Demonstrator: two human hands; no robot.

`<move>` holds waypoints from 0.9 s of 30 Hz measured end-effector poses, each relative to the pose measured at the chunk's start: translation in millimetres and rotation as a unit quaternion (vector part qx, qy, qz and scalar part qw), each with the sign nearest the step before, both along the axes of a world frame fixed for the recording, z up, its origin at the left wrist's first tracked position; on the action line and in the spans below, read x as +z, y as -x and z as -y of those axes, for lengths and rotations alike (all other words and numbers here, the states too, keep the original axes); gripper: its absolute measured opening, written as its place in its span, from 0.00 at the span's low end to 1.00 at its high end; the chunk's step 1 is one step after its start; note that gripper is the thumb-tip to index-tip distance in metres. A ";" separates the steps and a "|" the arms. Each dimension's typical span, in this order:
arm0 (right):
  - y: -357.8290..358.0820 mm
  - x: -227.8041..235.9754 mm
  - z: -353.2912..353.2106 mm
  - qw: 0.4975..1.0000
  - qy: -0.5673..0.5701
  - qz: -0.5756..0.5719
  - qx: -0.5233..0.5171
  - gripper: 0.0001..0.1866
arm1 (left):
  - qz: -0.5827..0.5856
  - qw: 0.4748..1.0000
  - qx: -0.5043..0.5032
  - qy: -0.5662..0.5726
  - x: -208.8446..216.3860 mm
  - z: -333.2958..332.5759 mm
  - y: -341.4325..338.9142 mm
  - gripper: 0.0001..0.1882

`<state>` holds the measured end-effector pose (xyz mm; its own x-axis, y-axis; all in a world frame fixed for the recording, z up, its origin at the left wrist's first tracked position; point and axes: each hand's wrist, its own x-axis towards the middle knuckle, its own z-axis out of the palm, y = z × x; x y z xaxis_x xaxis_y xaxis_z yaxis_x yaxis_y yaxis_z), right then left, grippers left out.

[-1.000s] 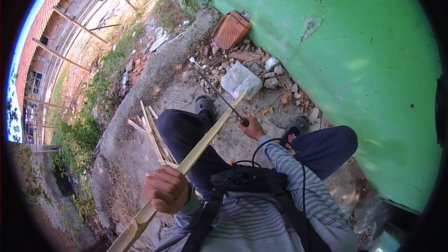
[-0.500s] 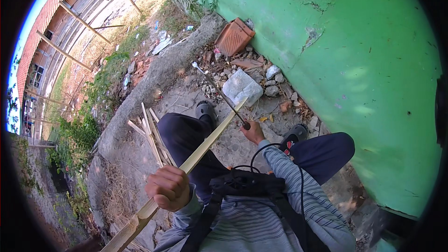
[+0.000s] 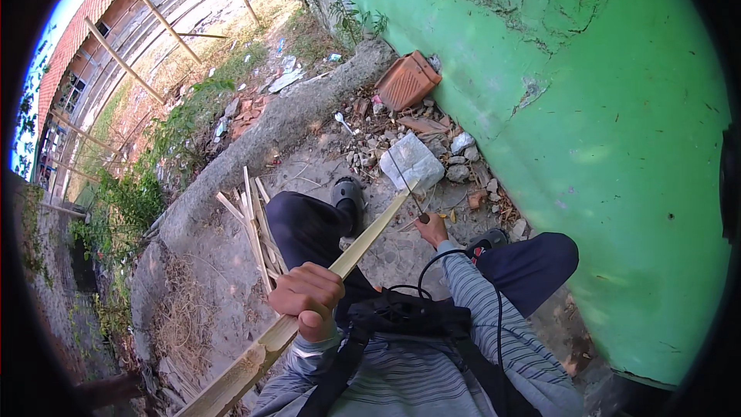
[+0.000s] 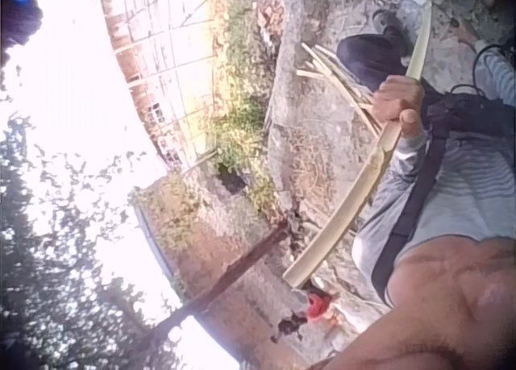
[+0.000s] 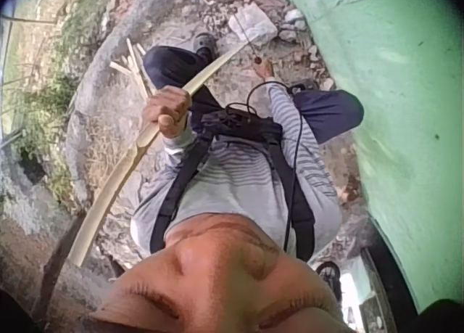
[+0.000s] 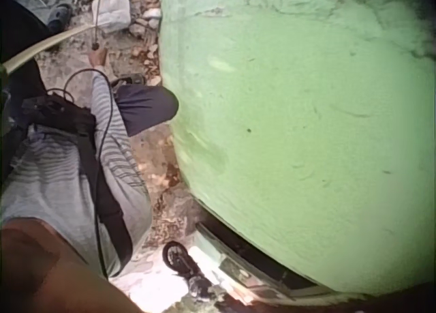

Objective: The person holds a bamboo strip and scrapes along its edges with a knife to shave it down.

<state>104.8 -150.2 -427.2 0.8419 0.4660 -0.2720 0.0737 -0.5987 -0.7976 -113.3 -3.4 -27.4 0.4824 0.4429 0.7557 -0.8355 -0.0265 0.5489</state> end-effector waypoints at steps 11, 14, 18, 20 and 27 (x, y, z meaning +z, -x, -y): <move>41.4 72.0 -35.1 0.962 -0.156 -0.214 -0.062 0.12 | -0.071 0.986 0.124 0.085 6.9 -40.9 -8.2 0.23; 41.8 86.6 -37.2 0.950 -0.197 -0.239 -0.049 0.12 | -0.081 0.981 0.126 0.120 8.1 -39.5 -12.3 0.23; 43.6 96.2 -46.0 0.933 -0.216 -0.279 -0.068 0.13 | -0.065 0.982 0.138 0.110 10.3 -33.5 -22.8 0.23; 40.8 101.9 -47.0 0.929 -0.221 -0.288 -0.071 0.13 | -0.053 0.981 0.147 0.111 11.1 -33.6 -26.4 0.24; 42.4 102.3 -39.1 0.925 -0.217 -0.304 -0.074 0.13 | -0.057 0.986 0.120 0.105 15.4 -38.5 -42.4 0.24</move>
<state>62.4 -111.1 -324.9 0.6589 0.5332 -0.5306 -0.5240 -0.1808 -0.8323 -70.9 35.0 -12.0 0.4214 0.6957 0.5817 -0.7517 -0.0907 0.6532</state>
